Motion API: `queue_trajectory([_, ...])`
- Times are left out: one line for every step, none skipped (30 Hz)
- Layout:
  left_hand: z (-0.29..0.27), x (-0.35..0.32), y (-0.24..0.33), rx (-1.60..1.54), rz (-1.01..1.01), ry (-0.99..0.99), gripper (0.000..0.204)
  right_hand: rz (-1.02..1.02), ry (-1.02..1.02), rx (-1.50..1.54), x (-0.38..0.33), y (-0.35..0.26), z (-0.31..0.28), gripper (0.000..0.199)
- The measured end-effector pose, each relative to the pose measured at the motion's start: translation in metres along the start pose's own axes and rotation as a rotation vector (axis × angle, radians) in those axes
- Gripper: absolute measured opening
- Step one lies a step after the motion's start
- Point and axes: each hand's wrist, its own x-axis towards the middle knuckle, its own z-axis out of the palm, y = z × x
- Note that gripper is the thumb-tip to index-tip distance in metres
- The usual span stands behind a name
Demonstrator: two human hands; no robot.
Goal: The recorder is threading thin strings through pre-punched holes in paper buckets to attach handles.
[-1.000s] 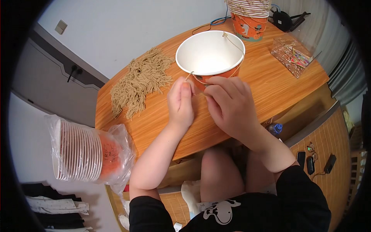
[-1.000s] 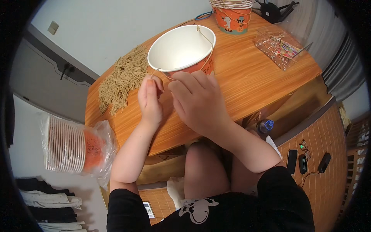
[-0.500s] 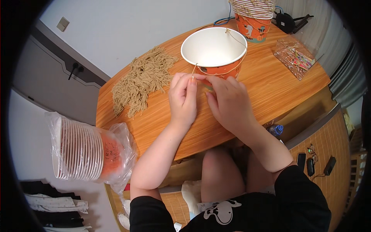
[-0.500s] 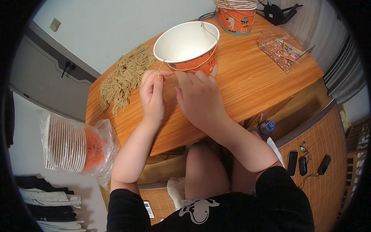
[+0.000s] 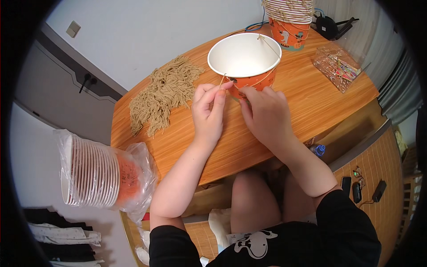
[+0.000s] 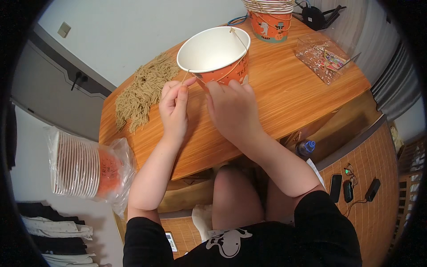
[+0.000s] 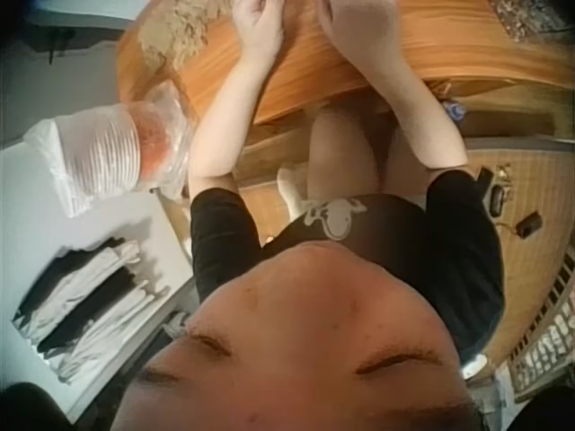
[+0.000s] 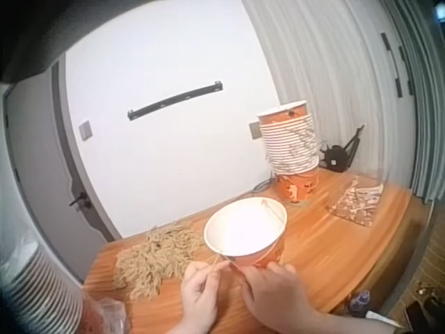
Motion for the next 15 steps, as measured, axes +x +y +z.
queue_trajectory([0.0, 0.0, -0.001, 0.0, 0.001, -0.001, 0.023, -0.007, 0.009, 0.002, 0.001, 0.001, 0.0, 0.012])
queue_trajectory([0.0, 0.001, -0.002, 0.002, -0.006, 0.012, 0.023, -0.007, 0.01, 0.001, 0.001, 0.002, 0.0, 0.012])
queue_trajectory([0.0, 0.001, -0.003, 0.004, -0.012, 0.025, 0.022, -0.007, 0.003, -0.001, 0.002, 0.003, 0.0, 0.012])
queue_trajectory([-0.001, 0.002, -0.004, 0.004, -0.011, 0.024, 0.022, -0.008, -0.005, -0.003, 0.003, 0.005, 0.001, 0.013])
queue_trajectory([-0.002, 0.003, -0.005, 0.054, -0.007, 0.031, 0.022, -0.008, -0.004, -0.004, 0.004, 0.006, 0.001, 0.013])
queue_trajectory([-0.002, 0.004, -0.006, 0.104, -0.003, 0.038, 0.021, -0.002, -0.002, 0.006, 0.005, 0.006, 0.002, 0.012])
queue_trajectory([-0.003, 0.003, -0.007, 0.103, -0.002, 0.038, 0.021, 0.005, 0.0, 0.016, 0.005, 0.007, 0.002, 0.011])
queue_trajectory([-0.002, 0.003, -0.008, 0.097, -0.013, 0.041, 0.021, 0.005, 0.001, 0.014, 0.006, 0.008, 0.002, 0.011])
queue_trajectory([-0.002, 0.004, -0.008, 0.091, -0.023, 0.043, 0.021, 0.021, -0.014, 0.004, 0.006, 0.009, 0.001, 0.011])
queue_trajectory([-0.001, 0.004, -0.008, 0.089, -0.022, 0.042, 0.021, 0.039, -0.029, -0.006, 0.006, 0.011, 0.0, 0.011])
queue_trajectory([-0.001, 0.003, -0.008, 0.101, -0.019, 0.046, 0.021, 0.037, -0.03, -0.005, 0.006, 0.01, -0.002, 0.011])
queue_trajectory([-0.001, 0.003, -0.008, 0.113, -0.017, 0.05, 0.021, 0.051, -0.034, 0.043, 0.005, 0.009, -0.007, 0.012])
queue_trajectory([-0.002, 0.003, -0.009, 0.114, -0.018, 0.051, 0.021, 0.065, -0.038, 0.091, 0.004, 0.008, -0.011, 0.013])
queue_trajectory([-0.004, 0.002, -0.009, 0.118, -0.019, 0.049, 0.021, 0.065, -0.04, 0.092, 0.005, 0.005, -0.017, 0.013])
queue_trajectory([-0.005, 0.002, -0.009, 0.121, -0.021, 0.046, 0.023, -0.022, 0.047, 0.09, 0.006, 0.003, -0.023, 0.014])
